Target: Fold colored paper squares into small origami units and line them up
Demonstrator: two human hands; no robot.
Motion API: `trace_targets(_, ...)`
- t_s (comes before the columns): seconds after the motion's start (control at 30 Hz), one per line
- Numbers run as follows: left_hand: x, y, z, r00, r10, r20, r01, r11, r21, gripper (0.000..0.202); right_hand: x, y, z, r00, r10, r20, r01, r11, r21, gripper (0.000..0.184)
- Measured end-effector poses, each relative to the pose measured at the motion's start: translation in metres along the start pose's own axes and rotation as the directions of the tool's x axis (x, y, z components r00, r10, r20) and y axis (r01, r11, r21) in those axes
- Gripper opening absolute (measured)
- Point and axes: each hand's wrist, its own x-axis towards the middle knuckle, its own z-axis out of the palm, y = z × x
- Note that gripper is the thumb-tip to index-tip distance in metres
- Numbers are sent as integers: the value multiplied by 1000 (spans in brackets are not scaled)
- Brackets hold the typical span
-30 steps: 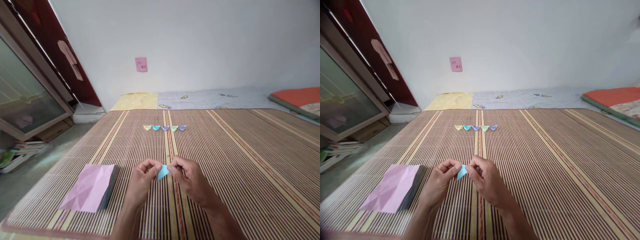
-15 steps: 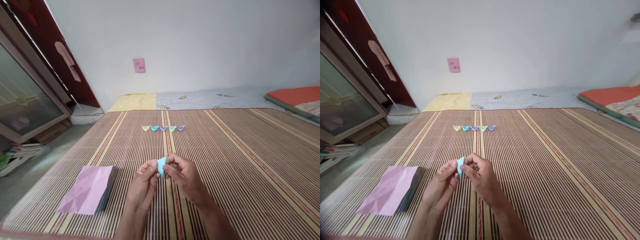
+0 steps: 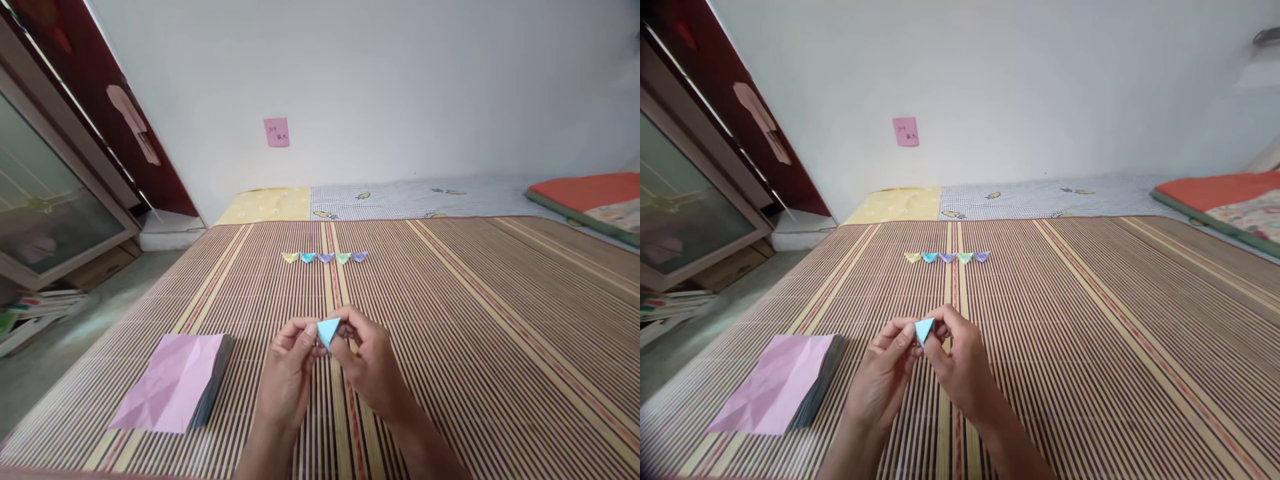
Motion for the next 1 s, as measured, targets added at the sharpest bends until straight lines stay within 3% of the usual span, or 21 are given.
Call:
trace_targets(0.13, -11, -1, 7, 980, 199, -3, -192, 949, 251, 25, -2, 2, 3, 992, -83, -94, 74, 993, -92, 9)
trace_targets(0.27, -15, -1, 10, 985, 163, 65, -175, 921, 348, 26, -2, 5, 1, 985, -114, -133, 101, 990, -103, 19)
trace_targets(0.43, -13, 1, 7, 971, 228, 75, -238, 886, 397, 14, 1, 5, -2, 999, -4, -47, 12, 985, 172, 18)
trace_targets(0.57, -12, 4, 4, 959, 273, 71, -278, 875, 395, 7, 3, 3, -7, 998, -17, 58, -2, 947, 320, 19)
trace_targets(0.83, -7, 4, 1, 983, 173, 58, -182, 944, 274, 11, 6, 5, -14, 991, -121, 49, 117, 989, 88, 15)
trace_targets(1.0, -8, 2, -1, 970, 239, 39, -236, 899, 368, 13, 6, 1, -12, 987, -162, -7, 162, 986, 33, 14)
